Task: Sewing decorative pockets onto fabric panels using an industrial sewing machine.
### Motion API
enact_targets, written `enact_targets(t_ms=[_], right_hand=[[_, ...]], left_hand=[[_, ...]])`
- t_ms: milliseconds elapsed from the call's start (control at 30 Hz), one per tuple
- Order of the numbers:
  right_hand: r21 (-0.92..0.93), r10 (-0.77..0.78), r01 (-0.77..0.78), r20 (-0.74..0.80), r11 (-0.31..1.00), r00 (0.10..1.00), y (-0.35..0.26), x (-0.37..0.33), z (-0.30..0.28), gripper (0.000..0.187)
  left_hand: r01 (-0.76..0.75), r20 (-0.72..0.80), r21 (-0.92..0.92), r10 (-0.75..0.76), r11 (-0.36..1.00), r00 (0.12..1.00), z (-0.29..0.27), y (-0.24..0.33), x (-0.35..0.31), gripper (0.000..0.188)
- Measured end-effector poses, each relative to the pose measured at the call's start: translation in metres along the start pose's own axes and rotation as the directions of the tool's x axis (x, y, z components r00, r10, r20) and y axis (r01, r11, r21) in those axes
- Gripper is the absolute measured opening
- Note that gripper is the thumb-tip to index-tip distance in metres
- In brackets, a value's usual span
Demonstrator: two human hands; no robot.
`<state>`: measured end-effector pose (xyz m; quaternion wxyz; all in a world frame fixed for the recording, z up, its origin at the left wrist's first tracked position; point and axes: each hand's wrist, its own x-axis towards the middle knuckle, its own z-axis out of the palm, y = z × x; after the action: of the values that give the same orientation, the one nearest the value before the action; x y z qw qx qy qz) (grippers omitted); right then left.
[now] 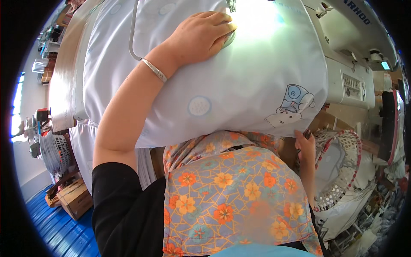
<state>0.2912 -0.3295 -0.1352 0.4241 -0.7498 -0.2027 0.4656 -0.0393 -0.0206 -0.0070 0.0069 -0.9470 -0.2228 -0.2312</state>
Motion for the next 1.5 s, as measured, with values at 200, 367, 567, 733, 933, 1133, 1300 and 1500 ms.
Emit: enact_targets(t_ms=[200,367,567,733,933,1133,1300,1500], right_hand=[[0.651,-0.001,-0.142,0.215,0.746,0.977,0.011,-0.034,0.053,0.011],[0.720,-0.082,-0.098,0.211,0.687,0.974,0.003,-0.042,0.077,0.008],[0.781,-0.335,0.074,0.178,0.620,0.925,0.000,-0.056,0.071,0.016],[0.549,-0.157,0.093,0.070,0.830,0.985,-0.010,-0.074,0.081,0.022],[0.319,-0.361,0.438,-0.273,0.840,0.892,-0.024,-0.072,0.100,0.035],[0.024,-0.457,0.504,-0.385,0.864,0.802,-0.061,-0.058,0.082,0.043],[-0.238,-0.660,0.616,-0.262,0.751,0.704,-0.093,-0.029,0.054,0.043],[-0.565,-0.732,0.549,-0.153,0.616,0.664,-0.140,0.006,0.032,0.042]], left_hand=[[-0.010,-0.035,0.010,0.010,1.000,0.999,-0.001,-0.007,0.003,0.022],[0.008,-0.016,0.016,-0.008,1.000,1.000,-0.001,-0.009,0.002,0.022],[0.089,-0.001,-0.003,-0.089,0.996,0.996,-0.001,-0.006,0.003,0.022],[0.098,0.027,-0.043,-0.097,0.994,0.995,0.001,-0.013,-0.002,0.024],[0.121,0.054,-0.050,-0.118,0.991,0.991,-0.004,-0.014,0.005,0.023],[0.123,0.153,-0.041,-0.115,0.992,0.981,-0.012,-0.018,0.013,0.026],[0.096,0.113,-0.013,-0.094,0.995,0.989,-0.009,-0.021,0.014,0.024],[0.110,0.178,-0.016,-0.106,0.994,0.978,-0.013,-0.022,0.021,0.025]])
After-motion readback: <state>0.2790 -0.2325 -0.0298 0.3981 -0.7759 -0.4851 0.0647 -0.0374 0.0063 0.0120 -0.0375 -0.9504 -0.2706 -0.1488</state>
